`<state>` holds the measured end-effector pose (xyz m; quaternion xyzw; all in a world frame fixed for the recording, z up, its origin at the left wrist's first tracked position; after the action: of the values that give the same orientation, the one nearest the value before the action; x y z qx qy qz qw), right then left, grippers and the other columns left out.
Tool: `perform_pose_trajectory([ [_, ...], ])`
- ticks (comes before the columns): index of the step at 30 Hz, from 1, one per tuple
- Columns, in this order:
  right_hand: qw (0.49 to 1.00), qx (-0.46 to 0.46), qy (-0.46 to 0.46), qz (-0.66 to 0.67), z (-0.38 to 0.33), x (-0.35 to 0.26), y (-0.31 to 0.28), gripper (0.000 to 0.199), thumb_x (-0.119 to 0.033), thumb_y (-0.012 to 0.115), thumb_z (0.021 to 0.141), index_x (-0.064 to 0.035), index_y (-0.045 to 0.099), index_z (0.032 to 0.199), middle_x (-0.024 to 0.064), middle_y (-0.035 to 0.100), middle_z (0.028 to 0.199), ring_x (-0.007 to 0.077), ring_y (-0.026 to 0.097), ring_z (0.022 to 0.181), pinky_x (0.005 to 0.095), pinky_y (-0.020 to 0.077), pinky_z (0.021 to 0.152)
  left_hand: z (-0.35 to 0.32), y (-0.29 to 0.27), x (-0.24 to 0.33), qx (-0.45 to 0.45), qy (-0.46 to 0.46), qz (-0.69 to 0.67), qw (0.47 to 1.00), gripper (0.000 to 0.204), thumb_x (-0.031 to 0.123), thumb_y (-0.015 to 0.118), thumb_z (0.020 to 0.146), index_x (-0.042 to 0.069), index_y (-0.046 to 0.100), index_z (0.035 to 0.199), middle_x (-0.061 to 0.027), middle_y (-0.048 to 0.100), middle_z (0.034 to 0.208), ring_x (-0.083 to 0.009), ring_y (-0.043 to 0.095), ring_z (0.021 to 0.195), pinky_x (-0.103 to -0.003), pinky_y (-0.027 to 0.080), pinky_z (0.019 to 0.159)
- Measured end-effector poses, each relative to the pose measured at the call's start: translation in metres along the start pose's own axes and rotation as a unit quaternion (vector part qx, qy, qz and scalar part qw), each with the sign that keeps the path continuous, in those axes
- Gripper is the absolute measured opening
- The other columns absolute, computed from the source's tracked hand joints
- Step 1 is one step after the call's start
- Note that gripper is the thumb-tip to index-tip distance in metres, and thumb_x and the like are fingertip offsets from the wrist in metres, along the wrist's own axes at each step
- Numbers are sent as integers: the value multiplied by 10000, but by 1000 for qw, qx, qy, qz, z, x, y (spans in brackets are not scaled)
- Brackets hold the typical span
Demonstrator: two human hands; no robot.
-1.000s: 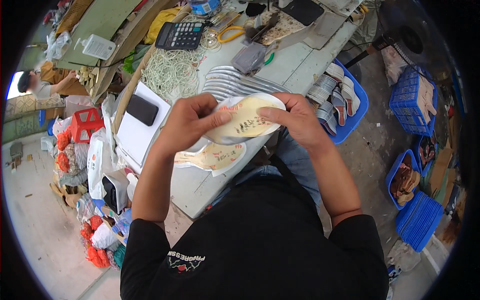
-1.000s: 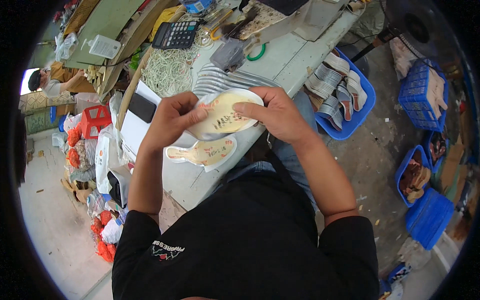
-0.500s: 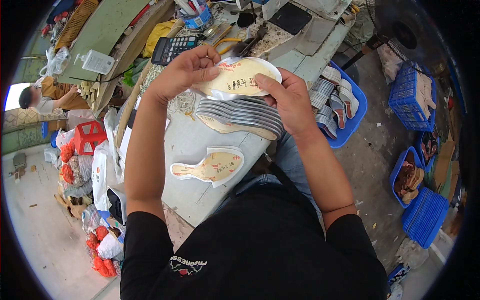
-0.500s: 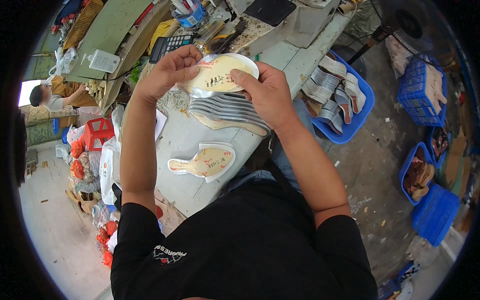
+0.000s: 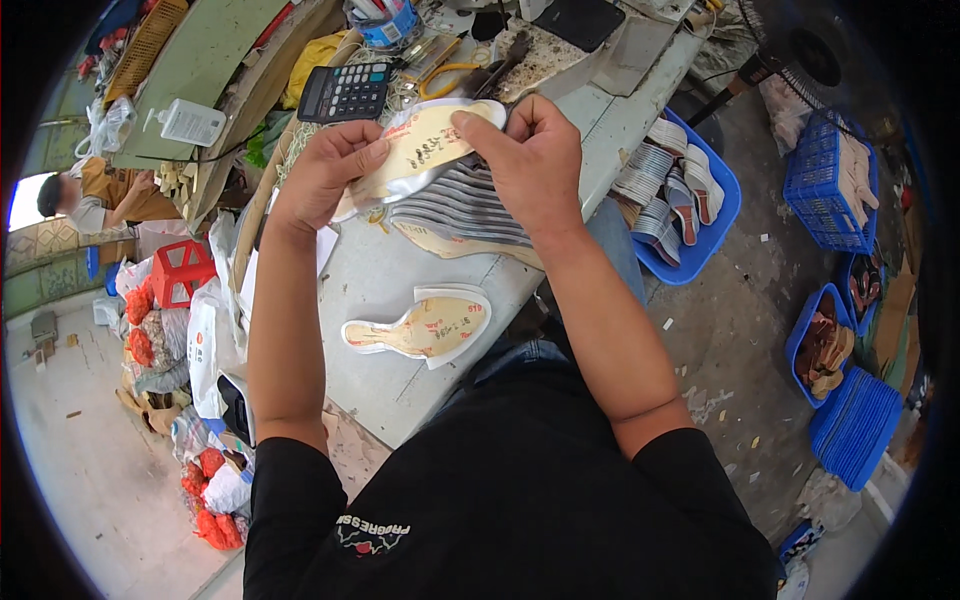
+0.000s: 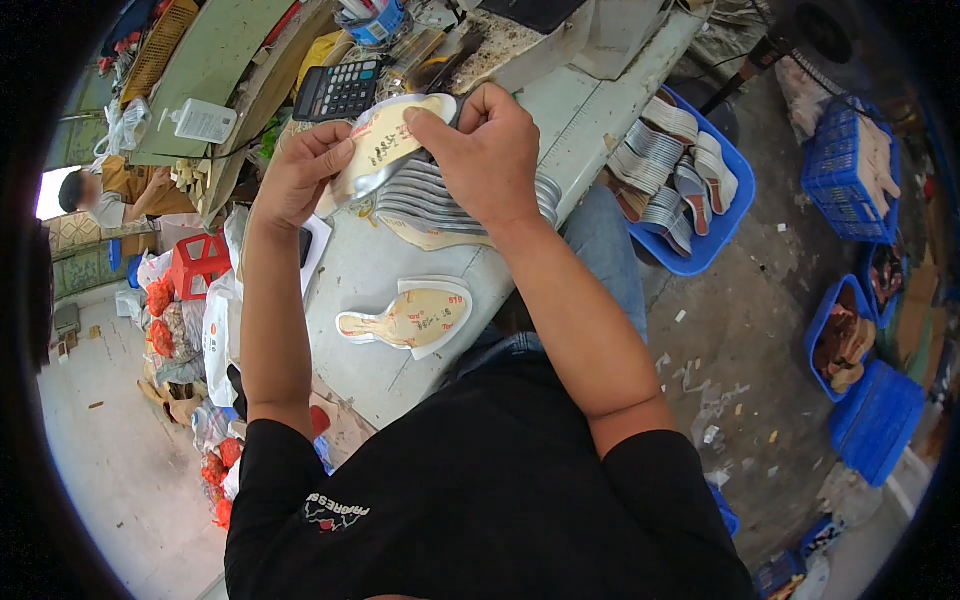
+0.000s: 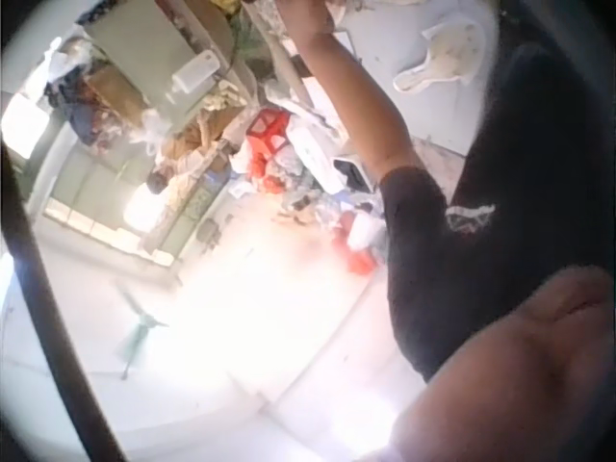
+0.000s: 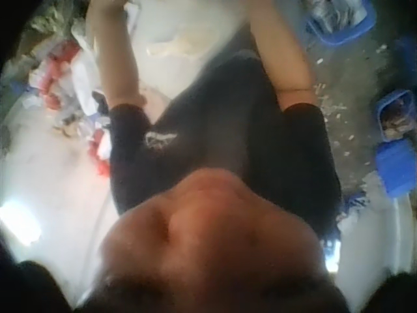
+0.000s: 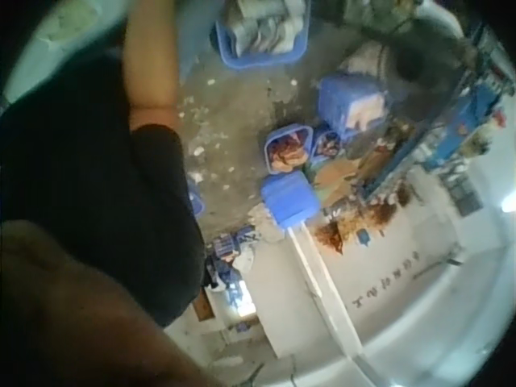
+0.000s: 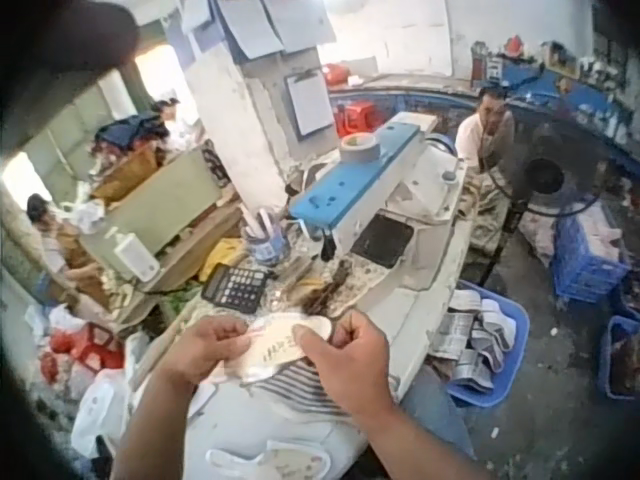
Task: The person picks up shoe insoles and corresponding grey foam inserts from a workbench. They align the foam insert with the insole and press them together to assemble the shoe component. The person repeats this process for multiple pairs, stacking the finished units on the table.
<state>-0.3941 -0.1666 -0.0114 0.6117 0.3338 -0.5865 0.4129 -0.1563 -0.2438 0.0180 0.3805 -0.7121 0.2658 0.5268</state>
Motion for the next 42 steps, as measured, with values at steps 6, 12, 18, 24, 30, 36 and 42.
perform_pose_trajectory([
  [6, 1000, 5, -2, -5, 0, -7, -1, 510, -290, 910, 737, -65, 473, 602, -28, 480, 555, 83, 397, 544, 308, 367, 487, -31, 35, -16, 69, -5, -79, 995, 145, 168, 700, 1007, 32, 706, 1058, -9, 730, 944, -57, 627, 760, -222, 482, 698],
  [12, 999, -6, 19, 29, 5, 0, -5, 474, -273, 897, 751, -68, 489, 621, -32, 504, 576, 65, 409, 545, 293, 351, 476, -46, 86, -26, 101, -7, -124, 987, 276, 214, 720, 999, 6, 707, 1181, -42, 768, 1016, -89, 691, 815, -243, 519, 734],
  [18, 972, -108, 77, 192, -6, -2, -12, 416, -250, 829, 890, -84, 516, 674, -52, 558, 661, 24, 454, 622, 241, 385, 535, -41, 134, -22, 132, 33, -192, 972, 240, 178, 700, 1014, 16, 708, 1190, -57, 772, 1032, -100, 711, 834, -244, 539, 671],
  [24, 951, -280, 127, 38, -36, -10, -49, 366, -327, 652, 1056, -25, 683, 853, -41, 602, 728, 32, 507, 669, 244, 414, 573, -21, 144, -16, 210, 81, -258, 940, 240, 172, 719, 996, -7, 700, 1156, -110, 766, 1010, -135, 728, 777, -255, 578, 598],
  [30, 928, -297, 207, 87, -42, -10, -43, 439, -372, 571, 1100, 18, 725, 972, -30, 657, 790, 27, 559, 674, 244, 459, 580, -6, 140, -9, 288, 129, -259, 913, 244, 191, 727, 983, -12, 694, 1113, -121, 759, 938, -144, 712, 665, -258, 562, 498],
  [36, 926, -295, 227, 69, -32, -19, -29, 424, -357, 574, 1096, 19, 733, 979, -17, 667, 788, 34, 560, 653, 251, 453, 562, -2, 119, -10, 296, 84, -241, 921, 299, 252, 746, 974, -37, 689, 1024, -117, 734, 821, -148, 674, 595, -266, 520, 475],
  [42, 897, -342, -22, -281, -63, -24, -35, 413, -362, 729, 960, -32, 663, 721, 66, 599, 660, 196, 571, 590, 415, 442, 585, -79, 89, -72, 272, -62, -2, 960, 397, 342, 819, 905, -16, 681, 1005, -97, 708, 785, -214, 693, 679, -345, 559, 617],
])
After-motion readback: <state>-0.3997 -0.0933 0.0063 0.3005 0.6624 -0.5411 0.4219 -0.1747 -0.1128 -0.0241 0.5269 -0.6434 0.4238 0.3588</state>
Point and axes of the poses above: each hand's wrist, its own z-axis towards the middle knuckle, its own y-axis out of the palm, x = y × z, the point moved 3 cm from there along z, towards the middle knuckle
